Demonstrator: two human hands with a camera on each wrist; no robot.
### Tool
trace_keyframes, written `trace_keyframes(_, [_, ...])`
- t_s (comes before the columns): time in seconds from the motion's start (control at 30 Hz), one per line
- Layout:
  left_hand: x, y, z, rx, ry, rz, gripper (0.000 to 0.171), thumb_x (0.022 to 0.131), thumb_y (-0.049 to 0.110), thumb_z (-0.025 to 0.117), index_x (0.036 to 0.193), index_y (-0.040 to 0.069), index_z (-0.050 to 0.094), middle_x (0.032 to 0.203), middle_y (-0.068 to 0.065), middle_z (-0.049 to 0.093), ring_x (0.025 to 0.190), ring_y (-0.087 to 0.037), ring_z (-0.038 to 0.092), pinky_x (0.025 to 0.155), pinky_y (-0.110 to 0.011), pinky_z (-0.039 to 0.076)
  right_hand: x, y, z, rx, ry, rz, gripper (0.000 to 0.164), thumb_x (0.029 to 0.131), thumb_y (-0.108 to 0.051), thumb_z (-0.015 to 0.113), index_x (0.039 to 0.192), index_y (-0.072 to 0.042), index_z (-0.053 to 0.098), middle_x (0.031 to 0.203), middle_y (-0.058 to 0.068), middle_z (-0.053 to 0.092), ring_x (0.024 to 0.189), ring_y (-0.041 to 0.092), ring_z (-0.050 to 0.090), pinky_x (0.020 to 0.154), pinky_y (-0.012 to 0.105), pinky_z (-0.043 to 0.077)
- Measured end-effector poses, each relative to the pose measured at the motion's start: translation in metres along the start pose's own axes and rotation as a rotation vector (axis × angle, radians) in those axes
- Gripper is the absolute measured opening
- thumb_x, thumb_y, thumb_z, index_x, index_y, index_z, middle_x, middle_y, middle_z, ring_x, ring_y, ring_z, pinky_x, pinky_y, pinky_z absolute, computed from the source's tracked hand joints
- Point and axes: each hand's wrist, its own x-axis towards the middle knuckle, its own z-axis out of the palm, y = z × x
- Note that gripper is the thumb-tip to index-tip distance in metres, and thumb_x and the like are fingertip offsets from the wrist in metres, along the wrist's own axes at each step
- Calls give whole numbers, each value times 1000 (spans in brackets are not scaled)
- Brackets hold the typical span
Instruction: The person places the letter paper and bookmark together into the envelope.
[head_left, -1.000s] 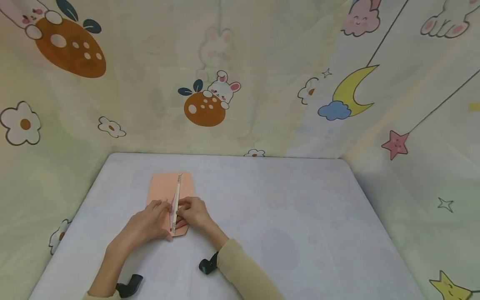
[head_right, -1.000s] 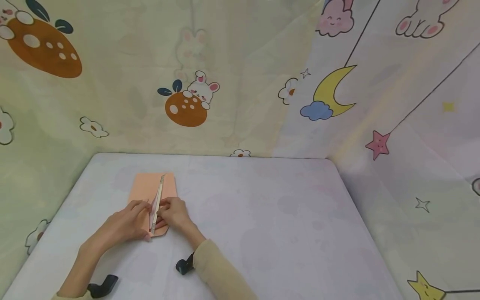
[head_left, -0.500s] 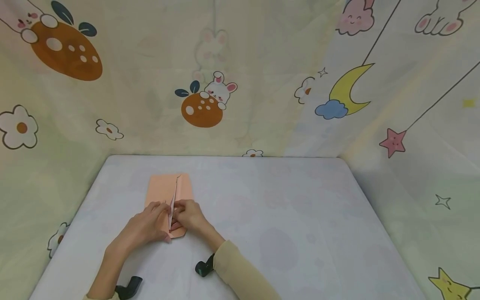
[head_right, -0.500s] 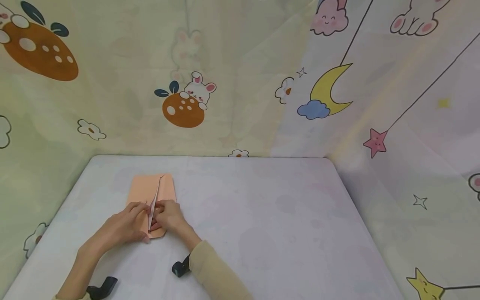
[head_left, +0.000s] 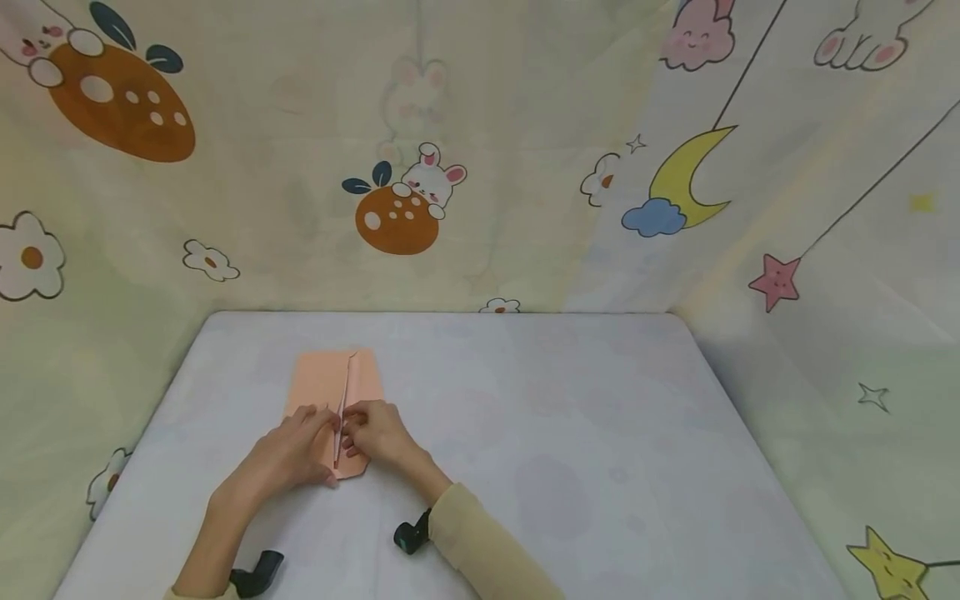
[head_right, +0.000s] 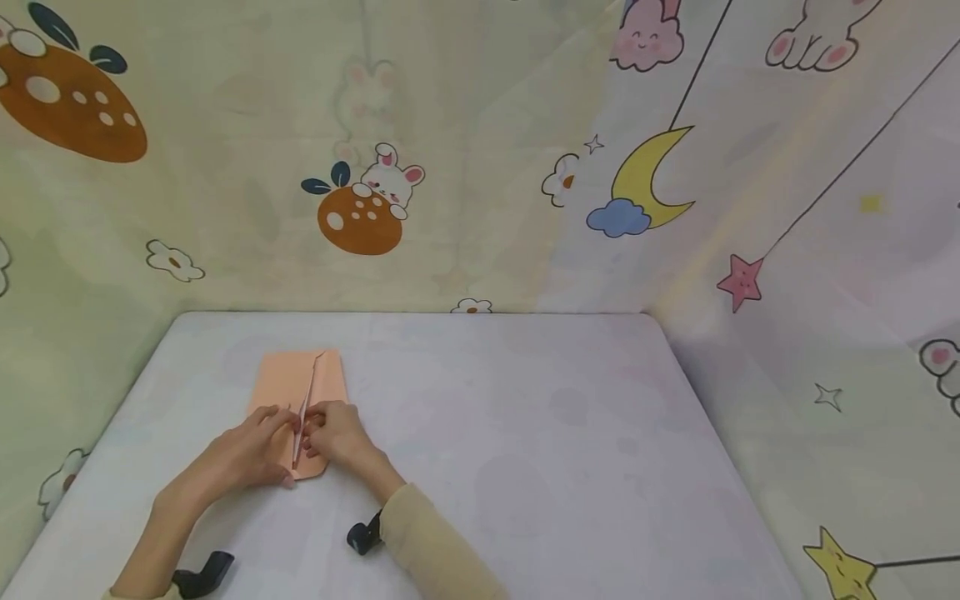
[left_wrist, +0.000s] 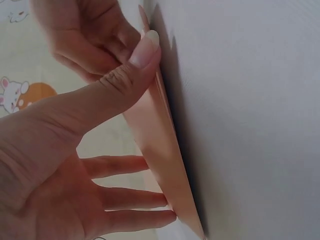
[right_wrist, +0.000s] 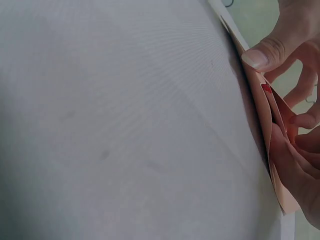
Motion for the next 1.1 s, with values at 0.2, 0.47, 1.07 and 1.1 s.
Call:
trace_keyframes(0.2, [0, -3, -1, 38, -38, -28, 87, 62, 36, 98, 135, 12, 58, 146, -35, 45, 126, -68, 45, 81, -79, 45, -1, -9, -3, -481, 27, -215, 28, 93, -3, 66, 120, -7, 74, 114, 1, 76, 101, 5, 68, 87, 15, 51])
trace_keyframes(0.47, [-2, -6, -2, 62, -34, -28, 96, 69, 44, 92, 144, 0, 51, 149, -38, 43, 128, -72, 40, 83, -79, 44, 1, -9, -6, -703, -166, -348, 34, 95, -14, 68, 128, -7, 66, 119, -2, 69, 113, 8, 63, 102, 17, 45])
trace_keyframes(1.07, [4, 6, -10, 97, 9, -25, 19, 96, 15, 68, 112, 7, 71, 115, -22, 65, 95, -48, 66, 67, -61, 55, -6, -9, -2, -911, -229, -334, 35, 104, -21, 56, 136, -9, 63, 150, 3, 56, 143, 14, 49, 115, 21, 36])
trace_keyframes(1.1, [5, 8, -12, 100, 20, -16, 15, 97, 14, 66, 108, 6, 72, 109, -18, 67, 88, -41, 67, 64, -57, 55, -6, -8, -3, -870, -212, -341, 34, 103, -19, 56, 135, -9, 63, 148, 3, 58, 141, 14, 51, 114, 21, 37])
